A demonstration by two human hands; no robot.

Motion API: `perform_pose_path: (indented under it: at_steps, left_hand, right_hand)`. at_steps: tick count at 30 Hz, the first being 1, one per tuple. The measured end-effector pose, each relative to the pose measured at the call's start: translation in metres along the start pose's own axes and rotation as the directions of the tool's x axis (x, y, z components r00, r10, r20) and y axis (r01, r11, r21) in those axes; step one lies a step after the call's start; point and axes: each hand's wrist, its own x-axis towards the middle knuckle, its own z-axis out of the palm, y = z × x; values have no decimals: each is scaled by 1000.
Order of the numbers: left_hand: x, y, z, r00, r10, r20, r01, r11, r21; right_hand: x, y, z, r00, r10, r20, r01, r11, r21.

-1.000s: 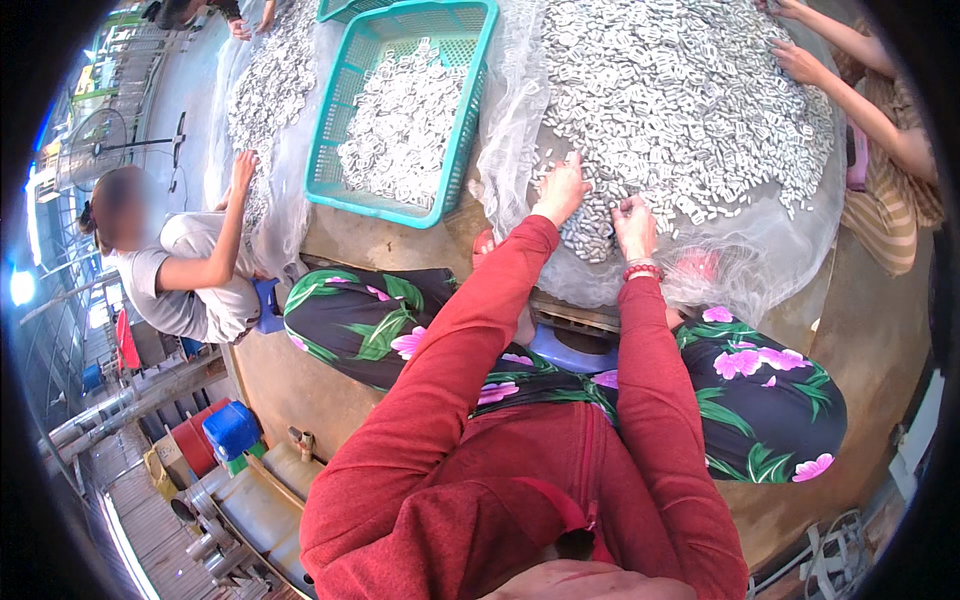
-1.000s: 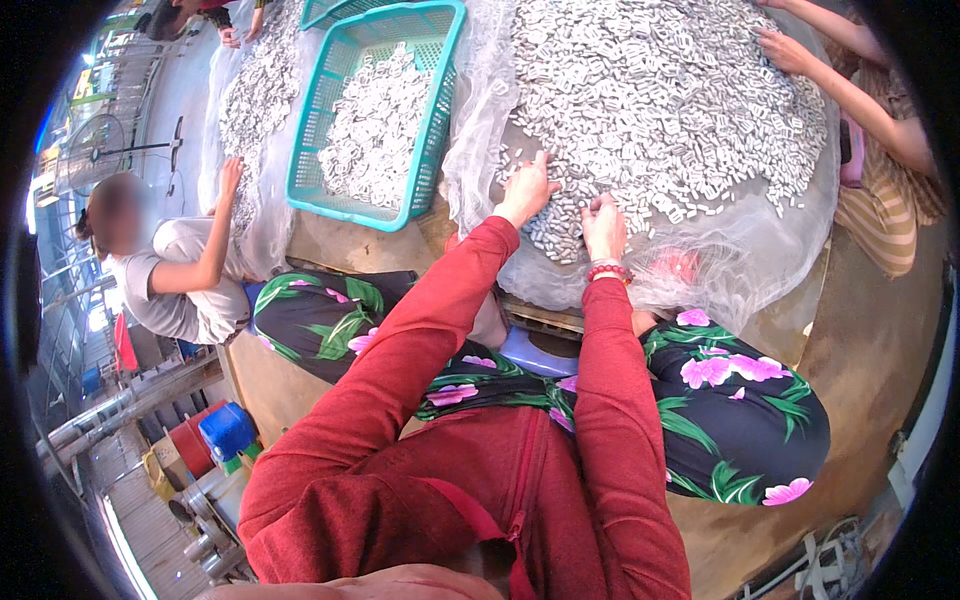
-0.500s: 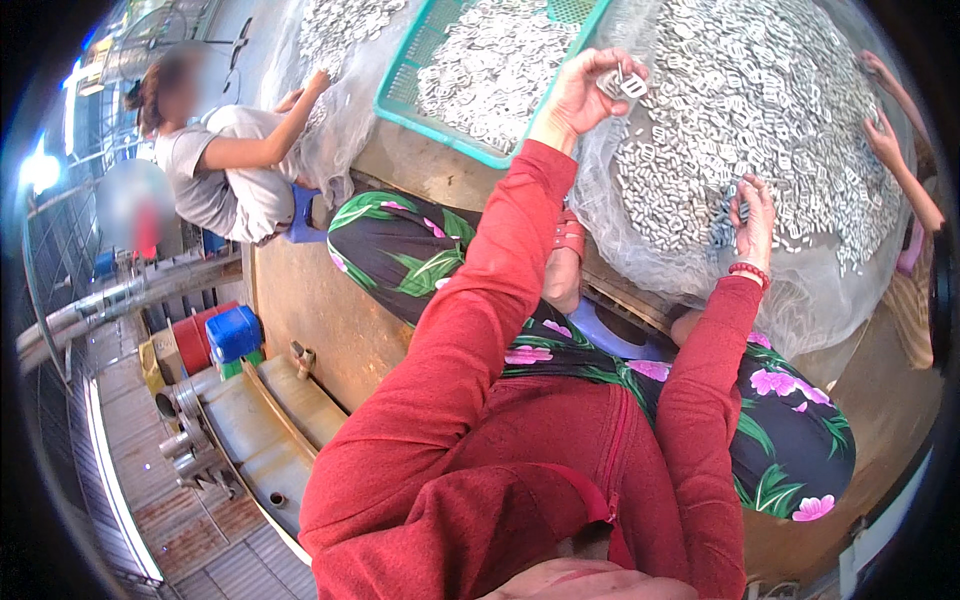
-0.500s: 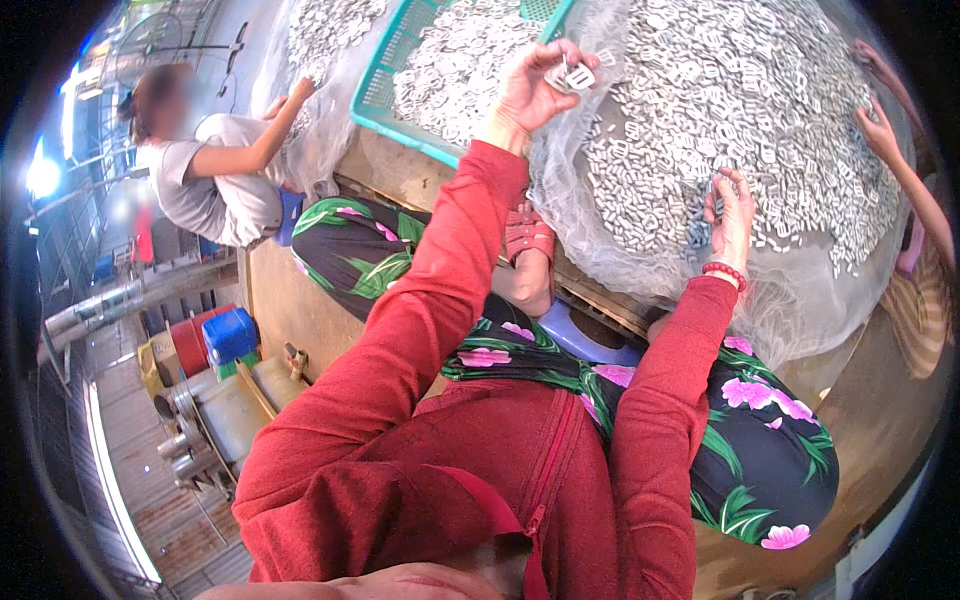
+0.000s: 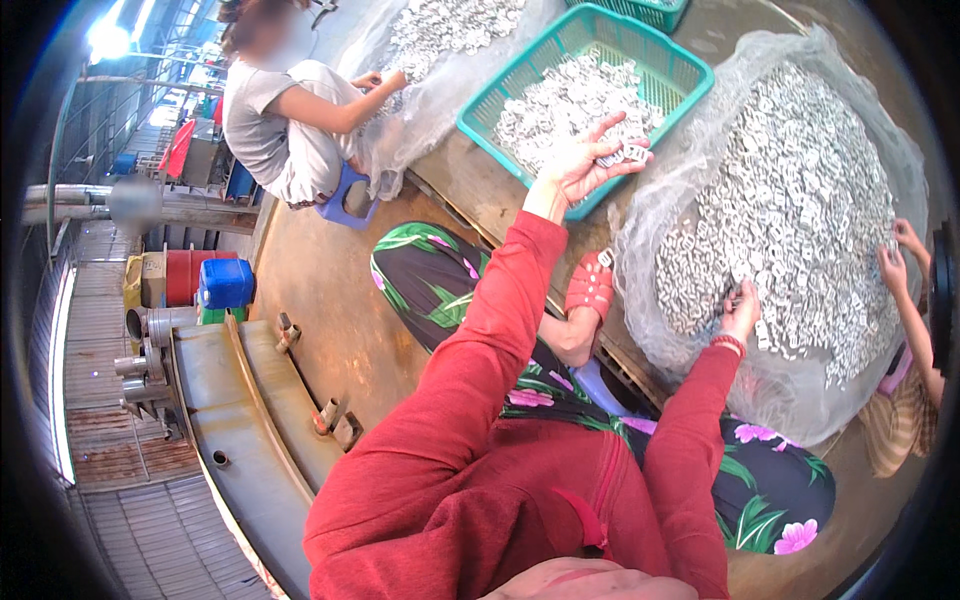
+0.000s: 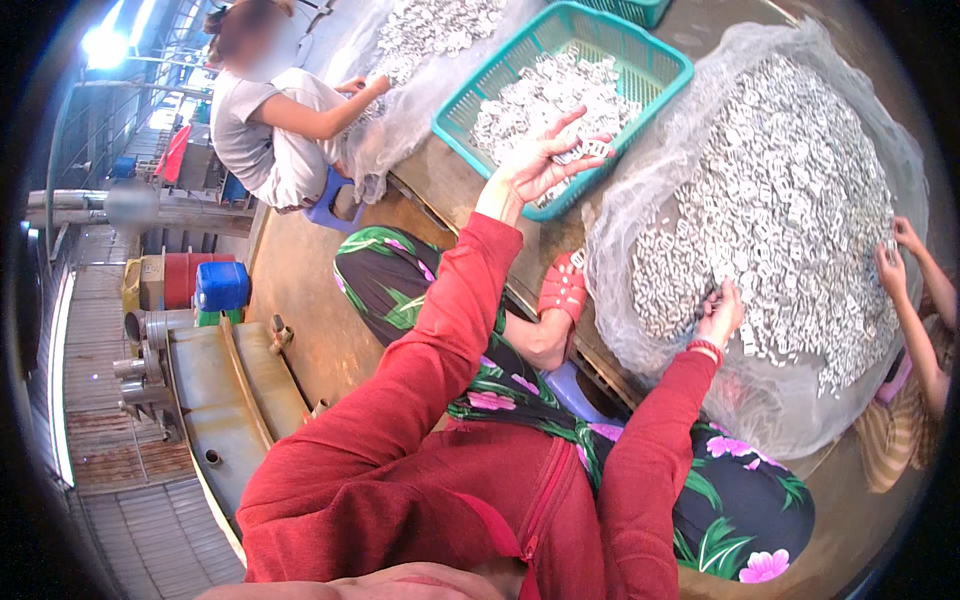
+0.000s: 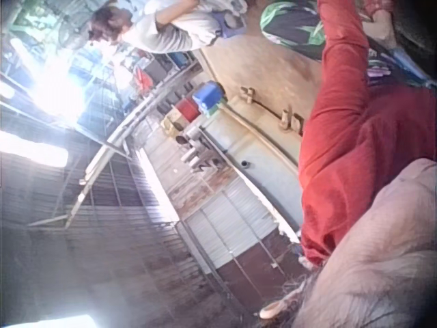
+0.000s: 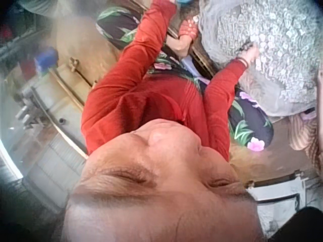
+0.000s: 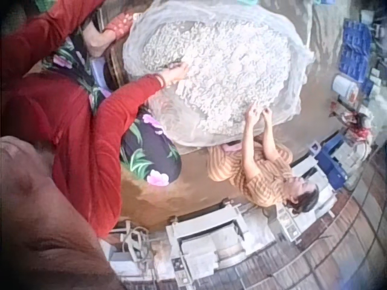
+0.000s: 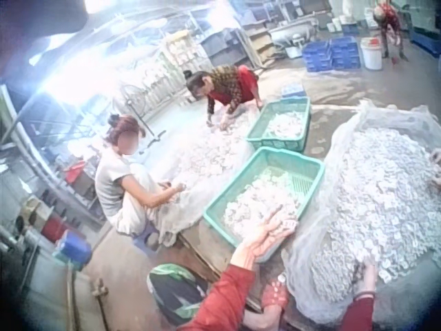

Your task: The person sits on a low stool and sorts small white plastic parts from a large pile on a mesh sheet into a green basket. They pick up handfuls of parts, separate them, and place the sorted items into the basket while other workers perform similar tasks nearby.

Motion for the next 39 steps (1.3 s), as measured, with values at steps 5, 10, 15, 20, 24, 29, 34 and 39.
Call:
perform_pose_path:
  at_steps: [5, 10, 15, 20, 24, 29, 34, 39]
  left_hand:
    - [3, 13, 17, 999, -30, -18, 32, 993, 117]
    - [13, -24, 52, 986, -151, 72, 92, 846, 526]
    - [17, -55, 64, 996, -39, 81, -47, 544, 838]
    - [17, -61, 63, 983, 79, 167, -176, 135, 975]
    - [23, -77, 44, 913, 273, 303, -300, -54, 952]
    - [16, -86, 47, 935, 230, 269, -273, -16, 962]
    - [10, -101, 49, 859, 429, 279, -358, 114, 927]
    - [-5, -82, 28, 952, 268, 144, -246, 395, 885]
  right_hand:
    - [-30, -44, 36, 948, -60, 311, -88, 893, 441]
    - [-60, -80, 82, 871, -55, 489, -120, 940, 319]
    - [-95, -83, 134, 698, 105, 709, -67, 994, -81]
    - [-106, -87, 141, 778, 83, 623, -43, 996, -78]
    - [-98, -86, 137, 843, 63, 534, -12, 995, -98]
    - [-97, -76, 136, 926, 154, 346, -227, 957, 183]
    - [-85, -53, 129, 784, 286, 551, -501, 816, 288]
    - [-96, -32, 143, 686, 385, 618, -656, 694, 296]
